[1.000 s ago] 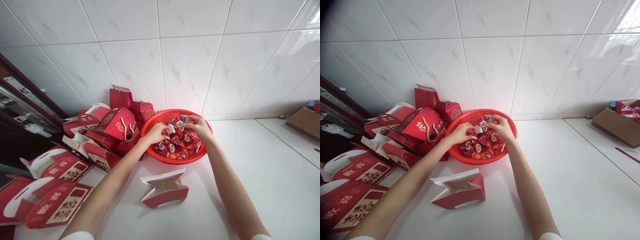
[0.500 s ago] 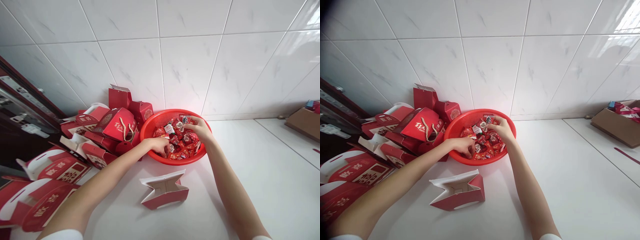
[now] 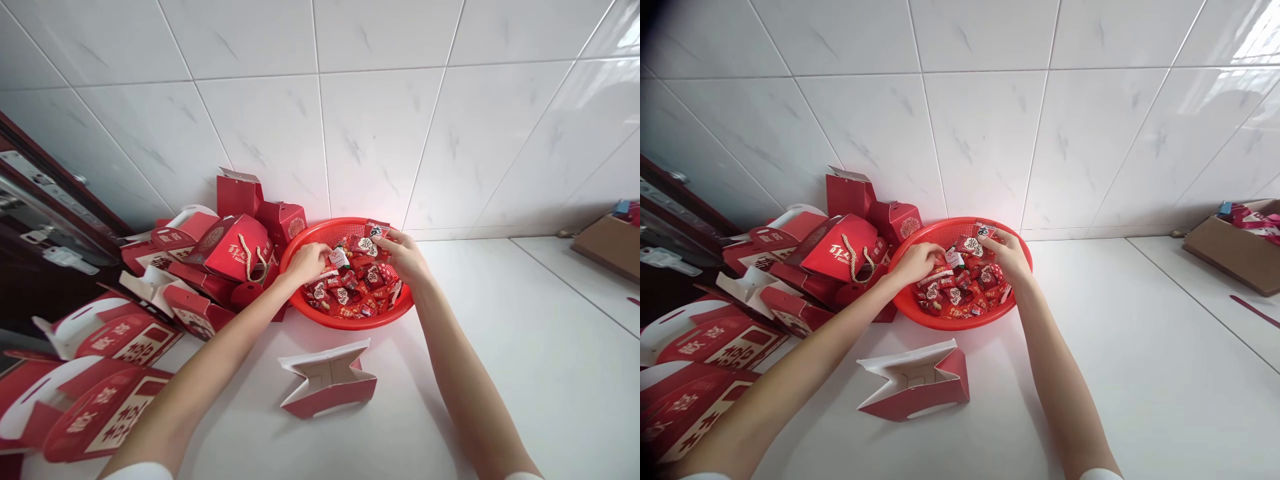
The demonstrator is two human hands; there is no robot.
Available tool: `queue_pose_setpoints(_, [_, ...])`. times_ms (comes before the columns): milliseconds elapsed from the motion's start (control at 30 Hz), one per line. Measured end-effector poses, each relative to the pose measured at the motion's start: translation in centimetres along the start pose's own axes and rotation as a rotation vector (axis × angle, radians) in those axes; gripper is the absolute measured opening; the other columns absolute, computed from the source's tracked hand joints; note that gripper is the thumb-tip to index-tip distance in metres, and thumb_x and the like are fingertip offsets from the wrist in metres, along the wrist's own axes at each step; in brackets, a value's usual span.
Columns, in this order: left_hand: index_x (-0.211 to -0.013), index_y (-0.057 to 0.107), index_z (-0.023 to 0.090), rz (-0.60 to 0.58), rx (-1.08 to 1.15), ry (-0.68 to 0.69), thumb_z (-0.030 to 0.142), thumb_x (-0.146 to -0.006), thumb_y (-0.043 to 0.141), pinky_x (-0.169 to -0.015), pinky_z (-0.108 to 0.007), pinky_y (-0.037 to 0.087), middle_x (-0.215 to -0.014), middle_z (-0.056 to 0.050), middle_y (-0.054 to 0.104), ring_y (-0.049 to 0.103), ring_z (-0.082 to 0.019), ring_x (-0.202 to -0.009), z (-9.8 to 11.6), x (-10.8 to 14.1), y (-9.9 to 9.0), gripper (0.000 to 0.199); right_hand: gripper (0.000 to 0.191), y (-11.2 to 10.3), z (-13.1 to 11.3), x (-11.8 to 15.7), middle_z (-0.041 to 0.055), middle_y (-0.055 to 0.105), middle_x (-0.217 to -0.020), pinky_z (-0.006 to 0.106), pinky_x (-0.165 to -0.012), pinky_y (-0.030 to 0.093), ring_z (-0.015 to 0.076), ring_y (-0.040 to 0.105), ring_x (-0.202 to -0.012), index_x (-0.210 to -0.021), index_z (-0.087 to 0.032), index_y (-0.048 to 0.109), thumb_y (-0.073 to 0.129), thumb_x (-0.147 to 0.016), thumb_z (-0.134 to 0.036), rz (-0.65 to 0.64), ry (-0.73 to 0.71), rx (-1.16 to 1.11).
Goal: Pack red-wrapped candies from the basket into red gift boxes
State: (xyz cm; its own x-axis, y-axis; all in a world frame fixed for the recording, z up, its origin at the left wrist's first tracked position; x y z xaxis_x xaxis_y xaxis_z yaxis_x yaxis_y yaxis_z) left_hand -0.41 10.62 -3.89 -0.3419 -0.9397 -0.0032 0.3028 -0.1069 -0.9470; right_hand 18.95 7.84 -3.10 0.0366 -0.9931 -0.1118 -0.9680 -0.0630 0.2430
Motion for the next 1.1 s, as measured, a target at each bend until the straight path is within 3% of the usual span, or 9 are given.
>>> queue_pose_setpoints(100, [-0.115,0.078,0.016,-0.024,-0.003,-0.015,0.015,-0.090,0.048,-0.096,-0.033,0.051,-0.119,-0.012,0.079,0.071,-0.028,-0.112,-1.0,0.0,-1.2,0.040,0.039,0.0,0.1,0.0,0.0037,0.072,-0.087,0.035,-0.067,0.063,0.0192,0.066,-0.076,-0.089,-0.021,0.075,0.090,-0.064,-0.047,0.011,0.004,-0.004])
queue_pose_setpoints(200, [-0.095,0.083,0.021,-0.289,-0.026,0.041,0.022,-0.077,0.068,-0.079,-0.027,0.053,-0.095,-0.005,0.083,0.075,-0.025,-0.091,-1.1,0.7,-0.1,0.023,0.041,-0.1,0.2,-0.1,0.0033,0.072,-0.086,0.034,-0.065,0.062,0.0189,0.066,-0.076,-0.094,-0.021,0.075,0.089,-0.065,-0.047,0.014,-0.002,0.018])
queue_pose_setpoints(300, [-0.109,0.081,0.025,-0.559,-0.178,0.055,0.033,-0.066,0.081,-0.081,-0.027,0.052,-0.108,-0.004,0.081,0.074,-0.027,-0.100,-0.5,2.2,1.7,0.044,0.038,-0.1,0.0,0.0,0.0018,0.070,-0.082,0.030,-0.061,0.060,0.0171,0.064,-0.073,-0.092,-0.020,0.076,0.087,-0.067,-0.045,0.014,-0.020,0.036])
queue_pose_setpoints(433, [-0.103,0.081,0.023,-0.681,-0.312,-0.013,0.044,-0.058,0.086,-0.080,-0.030,0.053,-0.115,-0.009,0.078,0.071,-0.032,-0.102,0.6,3.0,3.2,0.050,0.035,-0.1,0.0,0.1,0.0025,0.071,-0.084,0.029,-0.061,0.059,0.0173,0.065,-0.075,-0.091,-0.020,0.076,0.087,-0.067,-0.044,0.016,-0.013,0.049])
queue_pose_setpoints(500, [-0.096,0.080,0.021,-0.659,-0.294,0.020,0.044,-0.058,0.086,-0.078,-0.030,0.053,-0.108,-0.010,0.078,0.071,-0.031,-0.098,1.3,2.6,3.8,0.045,0.035,-0.1,0.0,0.1,0.0034,0.072,-0.085,0.029,-0.061,0.059,0.0186,0.066,-0.077,-0.091,-0.020,0.076,0.086,-0.067,-0.044,0.017,-0.008,0.049])
queue_pose_setpoints(600, [-0.094,0.078,0.021,-0.520,-0.147,0.123,0.037,-0.066,0.081,-0.077,-0.028,0.053,-0.099,-0.006,0.077,0.071,-0.027,-0.092,1.8,1.5,3.8,0.033,0.033,-0.1,0.0,0.1,0.0028,0.071,-0.082,0.028,-0.060,0.058,0.0177,0.065,-0.075,-0.090,-0.020,0.076,0.086,-0.068,-0.044,0.018,-0.024,0.052])
queue_pose_setpoints(767, [-0.101,0.078,0.021,-0.291,0.036,0.132,0.030,-0.077,0.072,-0.081,-0.026,0.053,-0.097,-0.004,0.078,0.072,-0.024,-0.092,0.4,0.1,2.7,0.027,0.035,-0.1,0.0,-0.2,0.0017,0.069,-0.078,0.027,-0.057,0.057,0.0165,0.064,-0.070,-0.087,-0.019,0.075,0.087,-0.066,-0.045,0.023,-0.036,0.051])
queue_pose_setpoints(933, [-0.109,0.078,0.019,-0.227,0.050,0.116,0.025,-0.085,0.060,-0.077,-0.026,0.054,-0.095,-0.005,0.081,0.074,-0.022,-0.083,0.1,-0.2,2.4,0.031,0.035,-0.1,-0.1,-0.1,0.0006,0.067,-0.074,0.027,-0.056,0.056,0.0161,0.063,-0.068,-0.086,-0.019,0.074,0.087,-0.066,-0.045,0.023,-0.041,0.052])
queue_pose_setpoints(1100, [-0.096,0.081,0.021,-0.170,0.035,0.117,0.014,-0.076,0.062,-0.083,-0.029,0.055,-0.097,-0.004,0.082,0.075,-0.024,-0.090,-0.1,-0.1,1.9,0.028,0.035,-0.1,-0.2,0.0,0.0008,0.067,-0.076,0.028,-0.057,0.057,0.0164,0.063,-0.070,-0.086,-0.019,0.075,0.086,-0.066,-0.045,0.033,-0.039,0.063])
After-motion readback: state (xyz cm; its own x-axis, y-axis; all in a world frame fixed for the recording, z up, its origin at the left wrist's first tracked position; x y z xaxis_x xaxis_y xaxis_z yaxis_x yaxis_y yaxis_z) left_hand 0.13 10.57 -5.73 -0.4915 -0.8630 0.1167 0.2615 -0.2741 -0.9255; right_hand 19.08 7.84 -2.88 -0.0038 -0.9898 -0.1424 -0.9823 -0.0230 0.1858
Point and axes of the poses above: each hand's wrist, its own x-axis away from the middle knuckle, its own y-axis out of the palm, z = x × y, the point moved 9 cm from there along -x, towards the middle knuckle
